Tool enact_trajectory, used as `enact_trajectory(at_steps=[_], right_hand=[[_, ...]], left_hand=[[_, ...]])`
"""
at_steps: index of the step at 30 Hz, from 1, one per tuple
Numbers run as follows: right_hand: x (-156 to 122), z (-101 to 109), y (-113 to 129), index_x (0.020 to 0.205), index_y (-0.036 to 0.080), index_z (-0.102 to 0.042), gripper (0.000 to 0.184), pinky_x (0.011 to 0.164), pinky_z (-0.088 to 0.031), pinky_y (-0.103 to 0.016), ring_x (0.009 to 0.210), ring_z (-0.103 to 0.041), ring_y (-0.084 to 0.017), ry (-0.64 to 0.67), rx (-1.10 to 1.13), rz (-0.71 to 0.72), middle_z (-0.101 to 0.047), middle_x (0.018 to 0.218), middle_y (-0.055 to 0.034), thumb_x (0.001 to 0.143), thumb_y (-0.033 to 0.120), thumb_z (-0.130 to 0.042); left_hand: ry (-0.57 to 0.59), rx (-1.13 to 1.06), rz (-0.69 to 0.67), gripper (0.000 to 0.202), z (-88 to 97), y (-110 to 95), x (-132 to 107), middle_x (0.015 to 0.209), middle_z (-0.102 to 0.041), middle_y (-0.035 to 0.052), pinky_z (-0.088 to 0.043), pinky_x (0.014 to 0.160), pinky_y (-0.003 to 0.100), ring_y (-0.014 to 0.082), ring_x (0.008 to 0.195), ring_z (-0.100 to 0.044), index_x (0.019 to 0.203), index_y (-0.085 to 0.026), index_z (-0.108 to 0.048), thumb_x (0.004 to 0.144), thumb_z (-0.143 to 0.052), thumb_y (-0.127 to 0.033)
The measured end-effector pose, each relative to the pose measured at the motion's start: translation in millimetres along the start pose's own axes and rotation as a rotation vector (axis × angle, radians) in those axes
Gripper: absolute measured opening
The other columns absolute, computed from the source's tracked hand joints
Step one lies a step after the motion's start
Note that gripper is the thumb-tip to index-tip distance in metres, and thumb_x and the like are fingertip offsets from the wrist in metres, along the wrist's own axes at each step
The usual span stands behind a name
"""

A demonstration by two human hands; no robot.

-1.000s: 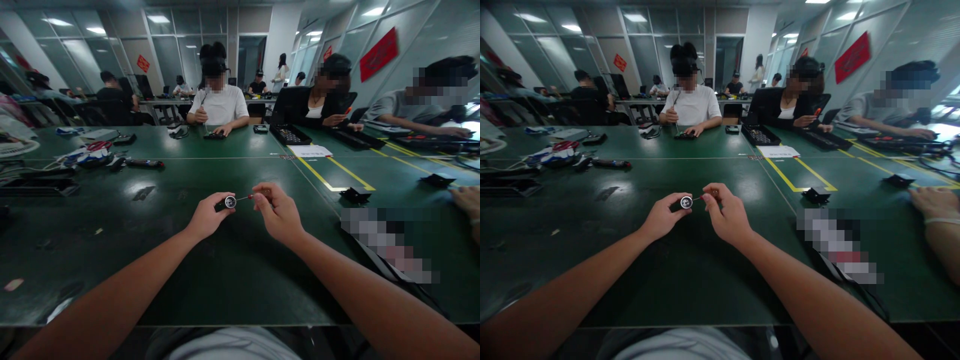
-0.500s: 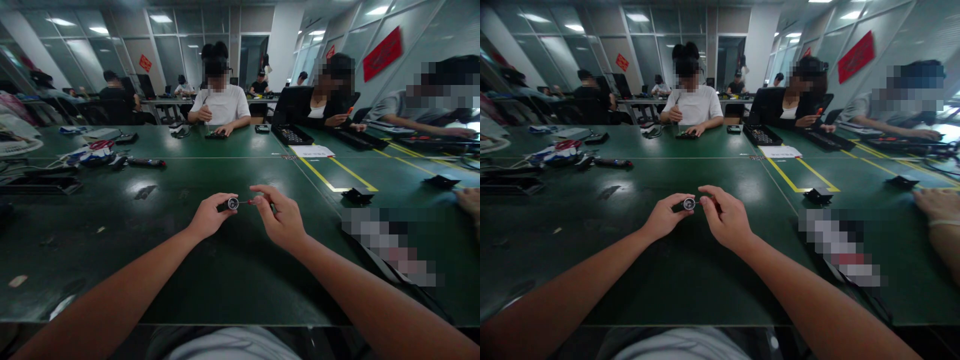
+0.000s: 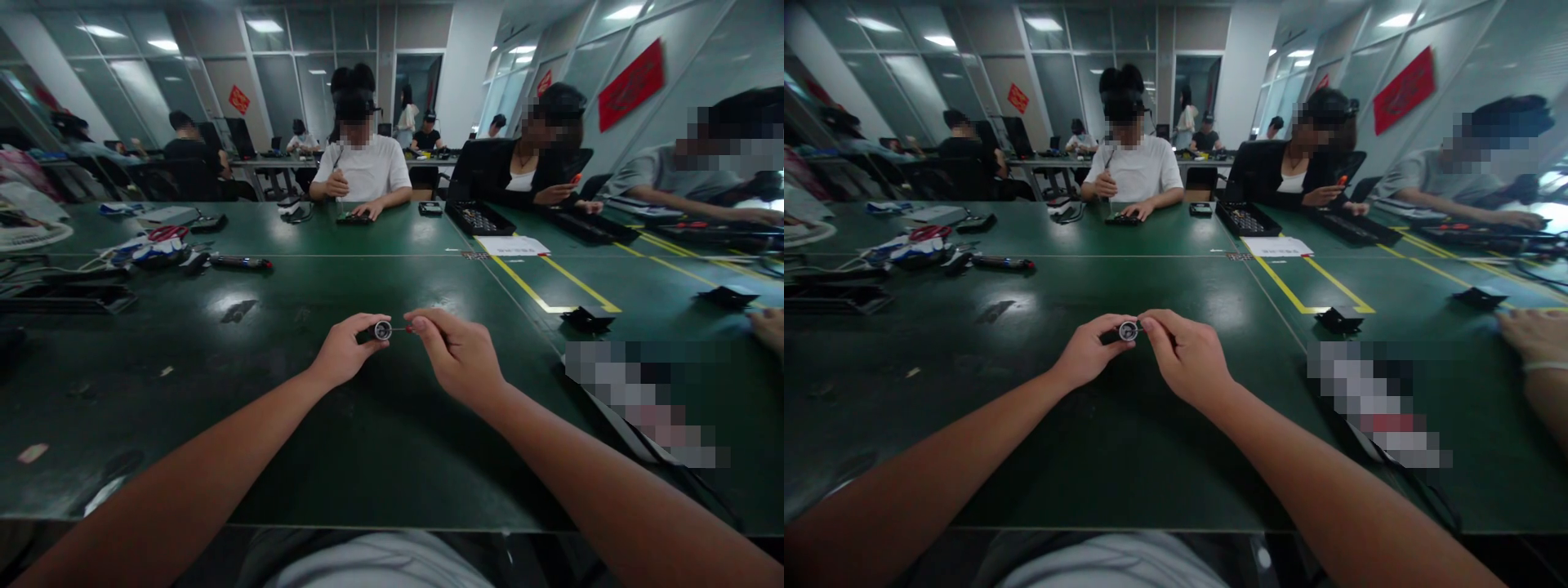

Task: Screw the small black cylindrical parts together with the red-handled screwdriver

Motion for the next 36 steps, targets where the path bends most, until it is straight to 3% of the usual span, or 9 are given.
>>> enact_trajectory(at_steps=[3,6,12,19,24,28,36], right_hand=[[0.8,-0.8,2.0,0.119,0.017,-0.066,0.029,0.065,-0.046,-0.029,0.072,-0.066,-0.017,0.033,-0.069,0.03,-0.074,0.089,-0.0058,0.101,0.026,-0.045],[1.4,-0.8,-1.7,0.12,0.015,-0.063,0.031,0.067,-0.046,-0.031,0.076,-0.066,-0.019,0.05,-0.109,0.022,-0.073,0.093,-0.008,0.1,0.024,-0.042],[0.4,-3.5,-4.1,0.102,0.019,-0.068,0.033,0.061,-0.042,-0.027,0.063,-0.063,-0.015,0.073,-0.074,-0.014,-0.069,0.076,-0.0018,0.104,0.034,-0.039],[1.8,-5.8,-8.9,0.128,0.013,-0.057,0.035,0.06,-0.04,-0.029,0.062,-0.06,-0.017,0.083,-0.122,-0.061,-0.064,0.072,-0.0017,0.101,0.028,-0.041],[2.2,-4.8,-11.4,0.119,0.014,-0.06,0.029,0.062,-0.04,-0.029,0.063,-0.058,-0.017,0.103,-0.098,-0.087,-0.06,0.07,0.0002,0.097,0.024,-0.043],[0.9,-4.7,-9.8,0.11,0.018,-0.064,0.034,0.059,-0.037,-0.029,0.06,-0.058,-0.015,0.095,-0.088,-0.103,-0.064,0.072,-0.001,0.104,0.035,-0.036],[0.9,-6.6,-14.4,0.126,0.017,-0.051,0.03,0.058,-0.038,-0.029,0.058,-0.056,-0.016,0.103,-0.091,-0.131,-0.062,0.07,0.0008,0.099,0.027,-0.042]], left_hand=[[-0.007,0.008,0.01,0.039,0.4,0.5,1.0,0.119,-0.07,0.0032,-0.046,0.107,0.041,0.0215,0.115,-0.063,0.12,-0.026,-0.07,0.083,-0.077,-0.017],[-0.027,0.011,0.025,0.04,1.1,0.4,1.4,0.121,-0.07,0.0037,-0.045,0.108,0.041,0.0217,0.117,-0.062,0.121,-0.025,-0.07,0.083,-0.076,-0.015],[0.023,0.067,-0.001,0.038,-3.7,0.1,0.6,0.122,-0.07,0.0041,-0.046,0.107,0.044,0.0233,0.116,-0.063,0.121,-0.027,-0.07,0.084,-0.077,-0.021],[-0.018,0.071,-0.003,0.041,-2.2,2.5,0.6,0.122,-0.07,0.004,-0.045,0.108,0.043,0.0226,0.117,-0.062,0.123,-0.027,-0.069,0.083,-0.077,-0.018],[-0.012,0.072,0.017,0.042,-2.3,1.6,0.7,0.122,-0.069,0.0037,-0.046,0.108,0.042,0.022,0.117,-0.062,0.122,-0.027,-0.069,0.082,-0.077,-0.015],[-0.002,0.062,0.003,0.041,-3.3,-0.6,0.7,0.122,-0.07,0.0046,-0.046,0.108,0.043,0.0222,0.116,-0.062,0.122,-0.026,-0.069,0.083,-0.076,-0.017],[-0.024,0.068,0.019,0.041,-0.2,1.0,1.1,0.123,-0.069,0.005,-0.045,0.11,0.044,0.0228,0.119,-0.062,0.124,-0.026,-0.068,0.084,-0.074,-0.018]])
Point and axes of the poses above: each hand's wrist, its own x-axis towards the middle knuckle, its own z-axis out of the back of the hand, y = z × x, the point moved 6 cm from there along x, towards the middle knuckle
